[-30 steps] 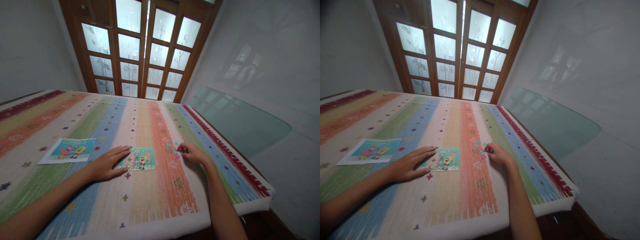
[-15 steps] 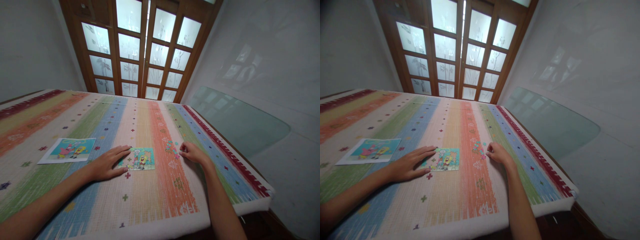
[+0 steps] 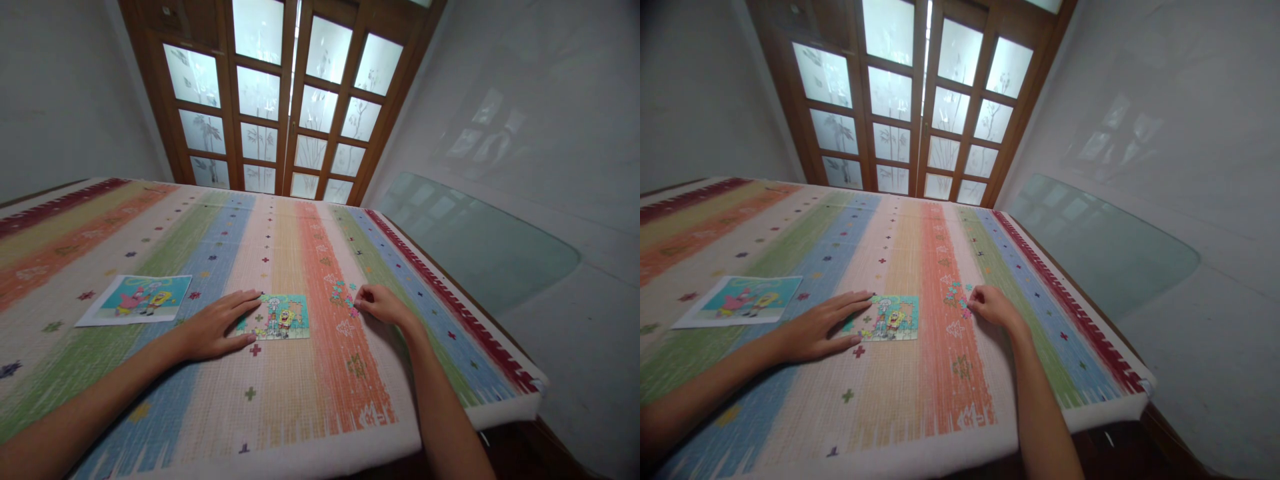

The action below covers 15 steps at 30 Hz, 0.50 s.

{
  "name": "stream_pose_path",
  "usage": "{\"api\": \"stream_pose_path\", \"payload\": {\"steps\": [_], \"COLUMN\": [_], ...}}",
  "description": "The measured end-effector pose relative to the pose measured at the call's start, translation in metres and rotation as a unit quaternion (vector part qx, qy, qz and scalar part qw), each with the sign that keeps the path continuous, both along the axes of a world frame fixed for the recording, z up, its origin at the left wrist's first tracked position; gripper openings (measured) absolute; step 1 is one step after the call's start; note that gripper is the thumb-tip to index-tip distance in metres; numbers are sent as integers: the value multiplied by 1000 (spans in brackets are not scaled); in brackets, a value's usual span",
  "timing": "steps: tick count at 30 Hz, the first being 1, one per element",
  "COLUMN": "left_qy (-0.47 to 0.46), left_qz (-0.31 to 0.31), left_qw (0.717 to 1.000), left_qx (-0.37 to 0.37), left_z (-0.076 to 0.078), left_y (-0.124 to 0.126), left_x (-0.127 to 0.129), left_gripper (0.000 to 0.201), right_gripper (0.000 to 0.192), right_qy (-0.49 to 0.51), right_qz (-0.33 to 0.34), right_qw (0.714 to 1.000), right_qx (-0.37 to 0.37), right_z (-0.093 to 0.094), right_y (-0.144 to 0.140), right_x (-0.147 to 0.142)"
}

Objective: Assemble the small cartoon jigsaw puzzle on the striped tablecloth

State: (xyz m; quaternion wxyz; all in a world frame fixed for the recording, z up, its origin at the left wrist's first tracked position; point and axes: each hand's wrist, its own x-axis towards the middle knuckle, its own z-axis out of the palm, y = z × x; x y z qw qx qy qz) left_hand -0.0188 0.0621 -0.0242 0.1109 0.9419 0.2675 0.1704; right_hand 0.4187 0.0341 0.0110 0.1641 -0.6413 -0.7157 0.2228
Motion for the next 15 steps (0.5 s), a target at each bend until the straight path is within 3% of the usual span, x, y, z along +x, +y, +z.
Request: {"api": "stream_pose_path", "payload": {"steps": [6, 10, 15], "left_qy": [3, 7, 10], "left_qz": [2, 2, -1], "left_qw": [1000, 1000, 1000], "left_qx": [-2, -3, 2], "left_z": [0, 1, -1], "left_y": [-1, 0, 0], "left_x": [0, 0, -1], "left_gripper": [61, 61, 61], "right_gripper": [27, 34, 29], "right_qy": [212, 248, 279], "right_qz": [37, 58, 61], "right_qw": [975, 964, 955], "right_qx": [-58, -73, -77], "right_z": [1, 3, 0], "right_y": [-2, -5, -4], "right_x": [-27, -48, -63]}}
